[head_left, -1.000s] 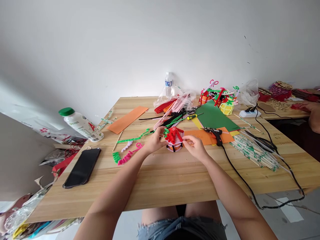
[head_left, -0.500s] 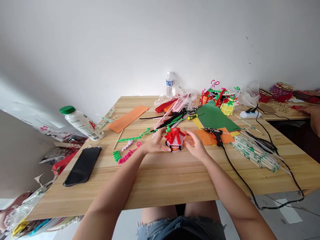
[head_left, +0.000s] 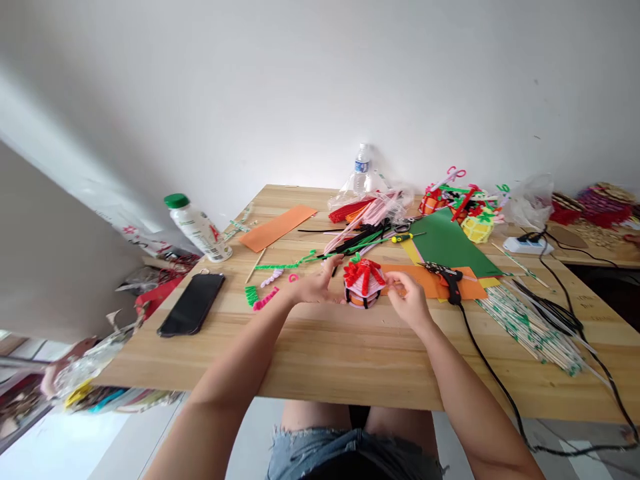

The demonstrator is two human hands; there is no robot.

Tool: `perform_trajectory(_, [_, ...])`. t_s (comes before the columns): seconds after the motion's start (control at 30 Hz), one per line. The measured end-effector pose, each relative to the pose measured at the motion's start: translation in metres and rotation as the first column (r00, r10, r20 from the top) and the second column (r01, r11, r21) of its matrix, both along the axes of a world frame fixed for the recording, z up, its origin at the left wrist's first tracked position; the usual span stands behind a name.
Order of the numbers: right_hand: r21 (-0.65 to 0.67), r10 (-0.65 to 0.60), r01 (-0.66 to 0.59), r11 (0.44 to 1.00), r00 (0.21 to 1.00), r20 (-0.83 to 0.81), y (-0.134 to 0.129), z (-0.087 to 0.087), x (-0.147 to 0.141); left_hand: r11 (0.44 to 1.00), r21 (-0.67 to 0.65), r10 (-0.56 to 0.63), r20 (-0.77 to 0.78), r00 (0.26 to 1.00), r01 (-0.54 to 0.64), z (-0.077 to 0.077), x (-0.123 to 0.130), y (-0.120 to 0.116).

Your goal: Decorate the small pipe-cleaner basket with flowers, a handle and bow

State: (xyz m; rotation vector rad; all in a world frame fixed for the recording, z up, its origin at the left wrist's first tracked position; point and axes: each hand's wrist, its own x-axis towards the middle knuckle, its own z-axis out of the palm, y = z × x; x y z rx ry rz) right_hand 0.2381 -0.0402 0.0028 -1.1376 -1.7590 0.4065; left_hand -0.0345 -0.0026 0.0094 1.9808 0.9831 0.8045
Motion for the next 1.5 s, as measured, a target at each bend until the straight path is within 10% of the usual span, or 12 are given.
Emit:
perform_trajectory(0.1, [0.04, -0.093, 0.095, 0.995, 0.993, -0.067, -0.001, 0.004, 0.002, 0.934, 0.086, 0.343, 0.056, 0.938, -0.346, 0.009, -0.051, -0.018])
perform_trajectory(0.23, [0.144, -0.19, 0.209, 0.967, 0.972, -0.136, -0.009, 0.009, -0.005, 0.441, 0.055, 0.859, 0.264, 0.439, -0.896, 0.001, -0.107, -0.04])
perform_trajectory(0.3, [0.235, -0.202, 0.225, 0.946, 0.972, -0.12, -0.015, 0.012, -0.01, 0.361, 0.034, 0.927, 0.099, 0.363, -0.932, -0.005, -0.118, -0.043])
perform_trajectory(0.53, [0.395, -0.151, 0.132, 0.909, 0.988, 0.017, -0.022, 0.017, -0.019, 0.656, 0.098, 0.716, -0.395, 0.576, -0.748, -0.007, -0.106, -0.047])
perform_trajectory(0.67, [0.358, -0.157, 0.139, 0.923, 0.987, 0.024, -0.022, 0.018, -0.018, 0.778, 0.167, 0.559, -0.623, 0.547, -0.605, -0.007, -0.103, -0.05])
perform_trajectory(0.83, [0.294, -0.099, 0.109, 0.95, 0.994, -0.048, -0.027, 0.023, -0.02, 0.787, -0.035, 0.616, -0.023, 0.788, -0.616, 0.003, -0.084, -0.053])
perform_trajectory(0.93, [0.131, 0.059, -0.043, 0.99, 0.99, -0.125, -0.035, 0.025, -0.024, 0.815, -0.303, 0.579, 0.433, 0.691, -0.493, 0.015, -0.034, -0.062])
perform_trajectory(1.07, [-0.125, 0.39, -0.445, 0.887, 0.865, -0.315, -0.047, 0.023, -0.031, 0.906, -0.406, 0.345, 0.546, 0.764, -0.119, 0.027, 0.048, -0.078])
perform_trajectory(1.17, [-0.211, 0.378, -0.512, 0.833, 0.805, -0.458, -0.049, 0.023, -0.033, 0.92, -0.391, 0.262, 0.637, 0.725, 0.011, 0.026, 0.081, -0.083])
perform_trajectory(1.5, [-0.396, 0.277, -0.489, 0.777, 0.831, -0.482, -0.04, 0.032, -0.018, 0.871, -0.458, 0.214, 0.678, 0.703, 0.176, 0.009, 0.066, -0.083])
